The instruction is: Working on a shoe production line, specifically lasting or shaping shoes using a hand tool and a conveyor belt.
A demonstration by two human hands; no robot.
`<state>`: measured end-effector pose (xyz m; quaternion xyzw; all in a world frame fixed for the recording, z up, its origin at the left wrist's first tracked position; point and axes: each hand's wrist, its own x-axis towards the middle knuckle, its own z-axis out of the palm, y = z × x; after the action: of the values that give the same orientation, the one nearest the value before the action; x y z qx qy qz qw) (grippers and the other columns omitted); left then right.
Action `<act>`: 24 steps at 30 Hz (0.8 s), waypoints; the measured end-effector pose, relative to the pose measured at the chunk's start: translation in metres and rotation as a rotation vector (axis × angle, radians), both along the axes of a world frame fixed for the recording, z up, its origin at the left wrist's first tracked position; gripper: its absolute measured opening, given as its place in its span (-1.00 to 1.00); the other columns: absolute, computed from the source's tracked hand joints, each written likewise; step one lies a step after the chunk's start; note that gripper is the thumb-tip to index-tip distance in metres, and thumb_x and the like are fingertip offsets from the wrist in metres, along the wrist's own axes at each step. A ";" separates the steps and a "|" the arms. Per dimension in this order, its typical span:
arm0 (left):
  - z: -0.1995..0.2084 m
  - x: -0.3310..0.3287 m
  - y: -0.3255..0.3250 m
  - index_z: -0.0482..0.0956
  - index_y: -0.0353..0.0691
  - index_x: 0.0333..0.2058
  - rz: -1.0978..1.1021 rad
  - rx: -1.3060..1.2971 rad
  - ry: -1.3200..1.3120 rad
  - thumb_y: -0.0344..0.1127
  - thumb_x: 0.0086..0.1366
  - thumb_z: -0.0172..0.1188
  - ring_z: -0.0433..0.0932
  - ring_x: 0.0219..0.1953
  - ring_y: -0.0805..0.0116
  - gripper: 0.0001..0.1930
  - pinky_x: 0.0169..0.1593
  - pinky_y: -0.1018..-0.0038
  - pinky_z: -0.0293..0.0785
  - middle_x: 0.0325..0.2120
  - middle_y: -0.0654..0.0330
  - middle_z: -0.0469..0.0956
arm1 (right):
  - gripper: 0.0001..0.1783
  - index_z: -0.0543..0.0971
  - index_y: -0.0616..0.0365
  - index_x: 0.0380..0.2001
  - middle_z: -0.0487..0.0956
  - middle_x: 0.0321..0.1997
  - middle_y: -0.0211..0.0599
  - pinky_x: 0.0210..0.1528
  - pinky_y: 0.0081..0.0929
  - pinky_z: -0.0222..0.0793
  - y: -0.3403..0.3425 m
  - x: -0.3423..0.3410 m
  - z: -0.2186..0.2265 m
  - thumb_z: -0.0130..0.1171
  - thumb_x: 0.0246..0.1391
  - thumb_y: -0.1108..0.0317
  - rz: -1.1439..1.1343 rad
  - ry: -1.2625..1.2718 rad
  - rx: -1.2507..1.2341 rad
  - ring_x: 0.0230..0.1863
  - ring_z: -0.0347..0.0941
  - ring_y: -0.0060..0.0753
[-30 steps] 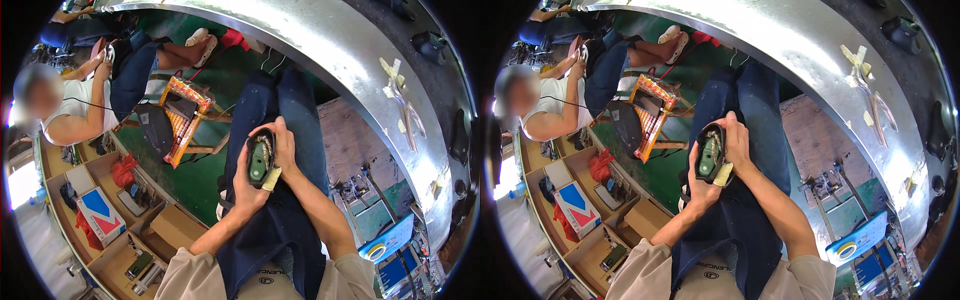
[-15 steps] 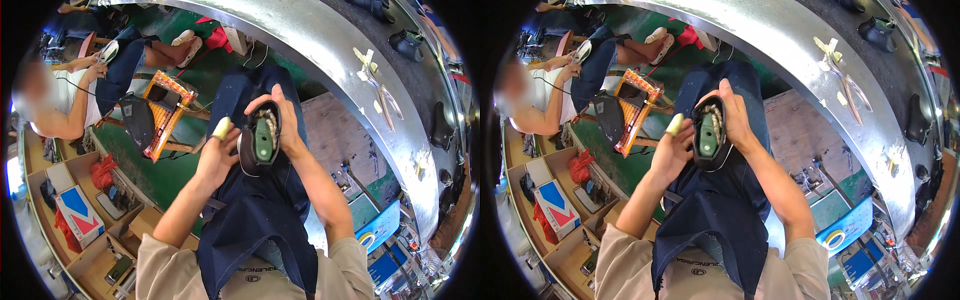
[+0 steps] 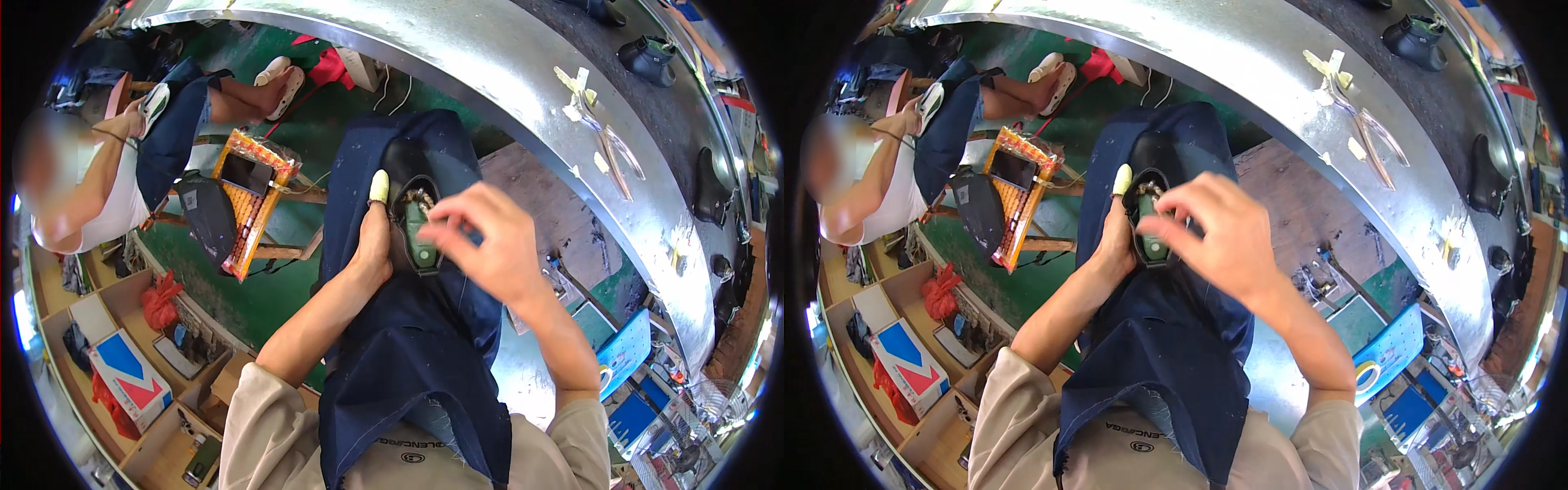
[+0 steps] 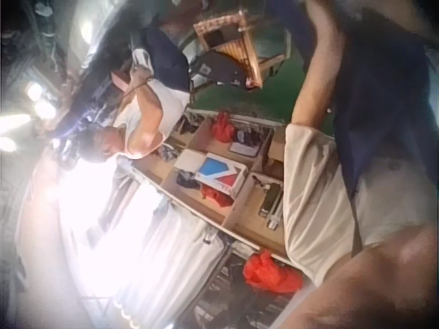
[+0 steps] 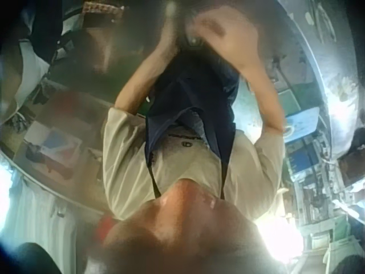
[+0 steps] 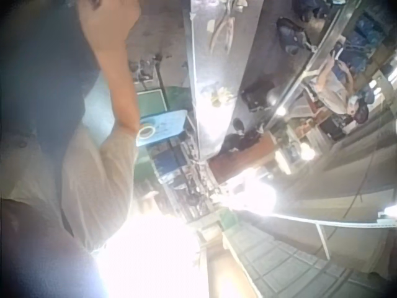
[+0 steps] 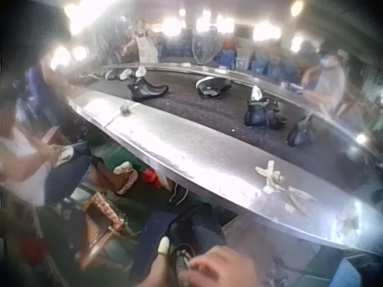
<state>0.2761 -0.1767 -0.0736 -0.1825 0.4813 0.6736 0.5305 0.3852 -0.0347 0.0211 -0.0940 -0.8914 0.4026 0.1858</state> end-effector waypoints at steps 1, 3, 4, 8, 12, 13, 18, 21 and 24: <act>0.012 0.001 0.007 0.52 -0.25 0.13 0.019 -0.067 0.014 0.08 0.62 -0.47 0.70 -0.05 0.16 -0.36 0.08 0.20 0.67 -0.07 0.00 0.66 | -0.70 0.67 0.04 -0.26 0.56 -0.45 -0.41 -0.39 -0.38 0.44 -0.007 0.005 0.009 0.50 0.03 0.14 -0.013 -0.062 0.126 -0.42 0.54 -0.36; 0.022 0.003 0.012 0.47 -0.28 0.17 0.027 -0.080 0.044 0.00 0.63 -0.41 0.69 -0.03 0.15 -0.43 0.10 0.20 0.67 -0.04 0.00 0.65 | -0.66 0.65 0.00 -0.23 0.57 -0.45 -0.45 -0.41 -0.35 0.42 -0.019 0.012 0.011 0.50 0.02 0.09 -0.101 -0.206 0.243 -0.43 0.55 -0.34; 0.011 0.003 0.008 0.47 -0.28 0.17 0.030 -0.079 0.046 0.00 0.63 -0.41 0.69 -0.03 0.15 -0.43 0.10 0.20 0.67 -0.04 0.00 0.65 | -0.66 0.65 0.00 -0.23 0.57 -0.45 -0.45 -0.41 -0.35 0.42 -0.021 0.015 0.011 0.50 0.02 0.09 -0.098 -0.204 0.245 -0.43 0.55 -0.34; -0.036 0.006 -0.002 0.40 -0.33 0.23 0.063 -0.068 0.163 -0.06 0.63 -0.30 0.67 -0.01 0.23 -0.50 0.13 0.30 0.59 0.00 0.05 0.64 | -0.73 0.64 0.02 -0.22 0.62 -0.48 -0.32 -0.45 -0.29 0.40 -0.021 0.020 0.009 0.44 0.11 0.15 -0.097 -0.319 0.264 -0.49 0.58 -0.23; -0.013 -0.014 -0.008 0.46 -0.32 0.22 -0.120 -0.167 0.279 -0.01 0.61 -0.15 0.59 0.06 0.36 -0.49 0.22 0.40 0.44 0.00 0.15 0.63 | -0.67 0.65 0.20 -0.34 0.63 -0.58 -0.09 -0.37 -0.13 0.48 -0.013 0.016 0.016 0.25 0.26 0.11 0.155 -0.709 -0.235 -0.50 0.60 0.01; -0.001 -0.022 -0.010 0.50 -0.30 0.19 -0.189 -0.139 0.208 -0.03 0.60 -0.11 0.57 0.08 0.37 -0.51 0.24 0.39 0.42 0.00 0.16 0.62 | -0.54 0.65 0.28 -0.40 0.61 -0.61 -0.04 -0.41 -0.11 0.42 -0.012 0.020 0.017 0.23 0.27 0.01 0.223 -0.764 -0.393 -0.56 0.56 0.01; -0.019 -0.017 -0.004 0.56 -0.29 0.12 -0.300 -0.191 0.461 -0.03 0.55 -0.04 0.57 -0.04 0.46 -0.54 0.09 0.46 0.47 -0.02 0.18 0.62 | -0.41 0.68 0.16 -0.31 0.39 -0.69 -0.58 -0.57 -0.52 0.12 -0.035 0.053 -0.012 0.17 0.33 -0.23 0.504 -1.073 -1.343 -0.65 0.25 -0.68; -0.038 -0.013 -0.005 0.58 -0.29 0.10 -0.192 -0.191 0.364 0.00 0.54 -0.03 0.61 -0.14 0.44 -0.53 -0.02 0.45 0.54 -0.09 0.15 0.64 | -0.58 0.68 0.08 -0.08 0.59 -0.61 -0.36 -0.51 -0.51 0.34 -0.012 0.037 0.047 0.23 0.34 -0.06 0.523 -1.071 -0.876 -0.55 0.52 -0.61; 0.012 -0.024 0.001 0.58 -0.28 0.12 0.010 -0.008 -0.065 0.33 0.44 0.03 0.71 -0.31 0.24 -0.29 -0.21 0.34 0.70 -0.19 0.07 0.69 | -0.73 0.68 0.02 0.03 0.73 -0.24 -0.29 -0.23 -0.50 0.53 0.016 0.043 0.055 0.29 0.28 0.33 -0.001 -0.593 -0.580 -0.34 0.65 -0.53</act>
<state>0.2521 -0.1755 -0.0617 -0.2087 0.4658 0.6679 0.5416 0.4283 -0.0187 0.0765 -0.2547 -0.7559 0.5924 -0.1130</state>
